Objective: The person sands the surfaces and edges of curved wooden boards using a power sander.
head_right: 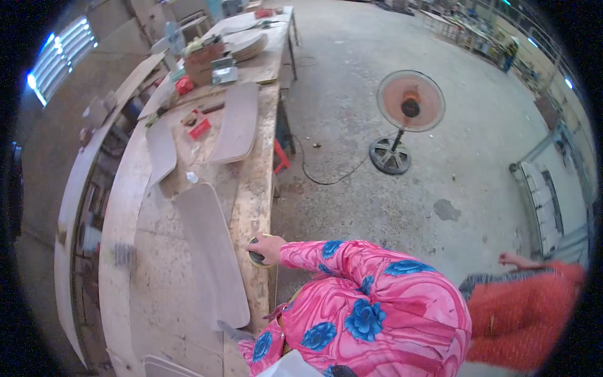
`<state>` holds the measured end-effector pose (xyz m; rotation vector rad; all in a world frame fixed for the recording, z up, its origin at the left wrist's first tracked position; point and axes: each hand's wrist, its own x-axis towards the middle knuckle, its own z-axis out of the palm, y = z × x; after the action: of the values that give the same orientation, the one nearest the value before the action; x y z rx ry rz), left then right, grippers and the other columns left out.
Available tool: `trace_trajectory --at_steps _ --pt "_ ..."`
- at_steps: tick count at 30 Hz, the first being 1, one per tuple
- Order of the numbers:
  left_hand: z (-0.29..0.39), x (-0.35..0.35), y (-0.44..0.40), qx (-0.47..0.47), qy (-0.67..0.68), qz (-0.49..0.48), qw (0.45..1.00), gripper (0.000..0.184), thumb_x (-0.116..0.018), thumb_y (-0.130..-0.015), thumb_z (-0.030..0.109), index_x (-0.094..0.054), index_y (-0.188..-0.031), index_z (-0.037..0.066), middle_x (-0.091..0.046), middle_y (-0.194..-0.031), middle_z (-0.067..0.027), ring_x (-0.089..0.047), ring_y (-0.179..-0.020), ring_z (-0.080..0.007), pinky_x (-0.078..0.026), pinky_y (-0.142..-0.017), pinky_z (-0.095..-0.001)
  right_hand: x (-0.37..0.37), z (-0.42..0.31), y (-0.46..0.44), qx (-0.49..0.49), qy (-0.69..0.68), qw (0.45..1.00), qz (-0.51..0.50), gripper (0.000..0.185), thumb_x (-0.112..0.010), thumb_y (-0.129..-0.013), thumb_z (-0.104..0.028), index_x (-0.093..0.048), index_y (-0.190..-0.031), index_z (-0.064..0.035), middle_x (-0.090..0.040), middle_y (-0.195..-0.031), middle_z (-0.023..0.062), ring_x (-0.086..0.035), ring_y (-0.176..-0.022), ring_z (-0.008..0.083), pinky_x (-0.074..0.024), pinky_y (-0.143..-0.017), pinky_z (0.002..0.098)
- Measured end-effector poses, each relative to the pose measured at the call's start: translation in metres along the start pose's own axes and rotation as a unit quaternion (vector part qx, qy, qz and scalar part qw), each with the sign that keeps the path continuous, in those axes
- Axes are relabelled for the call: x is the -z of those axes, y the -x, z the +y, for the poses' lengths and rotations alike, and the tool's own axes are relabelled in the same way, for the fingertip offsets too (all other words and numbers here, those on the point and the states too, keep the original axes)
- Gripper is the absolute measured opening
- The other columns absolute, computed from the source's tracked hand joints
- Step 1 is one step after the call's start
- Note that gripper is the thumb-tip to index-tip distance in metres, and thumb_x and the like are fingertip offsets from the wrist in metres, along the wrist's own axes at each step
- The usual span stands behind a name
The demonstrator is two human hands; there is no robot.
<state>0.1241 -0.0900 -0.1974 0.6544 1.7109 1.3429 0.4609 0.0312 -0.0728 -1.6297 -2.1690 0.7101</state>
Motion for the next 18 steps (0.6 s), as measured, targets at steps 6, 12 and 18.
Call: trace_trajectory --at_steps 6,12,18 --pt "0.021 -0.028 -0.013 0.080 0.072 -0.020 0.994 0.072 -0.043 -0.089 0.054 -0.027 -0.145 0.011 -0.036 -0.143 -0.0141 -0.037 -0.129 -0.0291 -0.029 -0.107 -0.0462 -0.010 0.002 0.008 -0.025 -0.029 0.998 0.046 0.060 -0.069 -0.066 -0.015 -0.052 -0.123 -0.0265 -0.046 -0.113 0.0181 -0.061 -0.089 0.0365 -0.0507 -0.077 0.0437" --pt "0.012 0.013 0.013 -0.061 -0.172 -0.026 0.983 0.061 -0.045 -0.094 0.031 -0.024 -0.145 0.007 -0.024 -0.149 -0.0140 -0.027 -0.135 -0.0277 -0.021 -0.112 -0.0429 -0.031 0.003 0.012 -0.053 -0.053 0.996 0.038 0.054 -0.067 -0.068 -0.019 -0.054 -0.120 -0.0265 -0.048 -0.111 0.0179 -0.061 -0.090 0.0368 -0.0512 -0.076 0.0446" --pt "-0.064 0.032 -0.032 -0.279 -0.226 -0.017 0.933 0.069 -0.050 -0.089 0.042 -0.025 -0.146 0.011 -0.021 -0.151 -0.0116 -0.023 -0.138 -0.0295 -0.019 -0.113 -0.0443 -0.013 -0.009 -0.003 -0.084 -0.006 0.996 0.026 0.055 -0.068 -0.068 -0.017 -0.054 -0.120 -0.0281 -0.047 -0.111 0.0193 -0.062 -0.089 0.0360 -0.0519 -0.075 0.0443"
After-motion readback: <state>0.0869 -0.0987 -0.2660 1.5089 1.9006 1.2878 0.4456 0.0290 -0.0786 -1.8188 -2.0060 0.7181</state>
